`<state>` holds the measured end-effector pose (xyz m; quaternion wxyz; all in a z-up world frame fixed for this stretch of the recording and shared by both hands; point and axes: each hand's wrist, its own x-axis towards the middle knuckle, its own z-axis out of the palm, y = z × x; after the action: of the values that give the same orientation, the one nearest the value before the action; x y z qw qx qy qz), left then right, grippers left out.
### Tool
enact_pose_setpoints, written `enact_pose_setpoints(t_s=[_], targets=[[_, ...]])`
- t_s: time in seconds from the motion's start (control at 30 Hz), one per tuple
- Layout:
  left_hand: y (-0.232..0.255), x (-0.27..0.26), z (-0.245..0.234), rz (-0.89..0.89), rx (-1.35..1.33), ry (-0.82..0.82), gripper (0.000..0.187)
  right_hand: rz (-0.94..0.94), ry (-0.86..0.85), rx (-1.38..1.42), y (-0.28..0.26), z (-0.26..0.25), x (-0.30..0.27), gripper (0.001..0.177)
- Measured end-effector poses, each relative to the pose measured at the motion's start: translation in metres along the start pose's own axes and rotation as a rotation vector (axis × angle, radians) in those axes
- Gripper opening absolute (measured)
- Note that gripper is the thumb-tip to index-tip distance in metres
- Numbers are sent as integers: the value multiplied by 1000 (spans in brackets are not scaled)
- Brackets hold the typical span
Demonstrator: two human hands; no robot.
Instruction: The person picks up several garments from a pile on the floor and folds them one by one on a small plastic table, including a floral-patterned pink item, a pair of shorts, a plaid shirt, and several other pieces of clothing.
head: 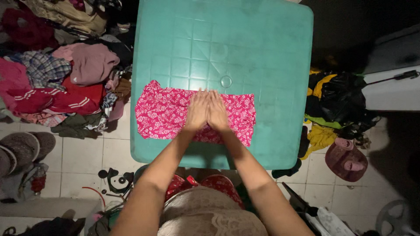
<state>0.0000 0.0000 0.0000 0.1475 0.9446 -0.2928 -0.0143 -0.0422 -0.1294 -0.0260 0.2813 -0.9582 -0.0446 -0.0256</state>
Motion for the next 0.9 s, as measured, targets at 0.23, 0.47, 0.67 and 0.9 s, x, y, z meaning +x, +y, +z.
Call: enact_pose_setpoints(t_s=[0.23, 0.47, 0.67, 0.9], targets=[[-75, -24, -42, -318, -11, -485, 76, 238, -128, -312, 41, -40, -17, 61], [-147, -56, -13, -544, -195, 61, 45, 315, 83, -267, 83, -32, -30, 60], [-203, -47, -39, -478, -265, 190, 21, 402, 438, -104, 113, -41, -40, 57], [-236, -30, -65, -288, -77, -191, 40, 464, 326, -49, 146, -55, -50, 40]])
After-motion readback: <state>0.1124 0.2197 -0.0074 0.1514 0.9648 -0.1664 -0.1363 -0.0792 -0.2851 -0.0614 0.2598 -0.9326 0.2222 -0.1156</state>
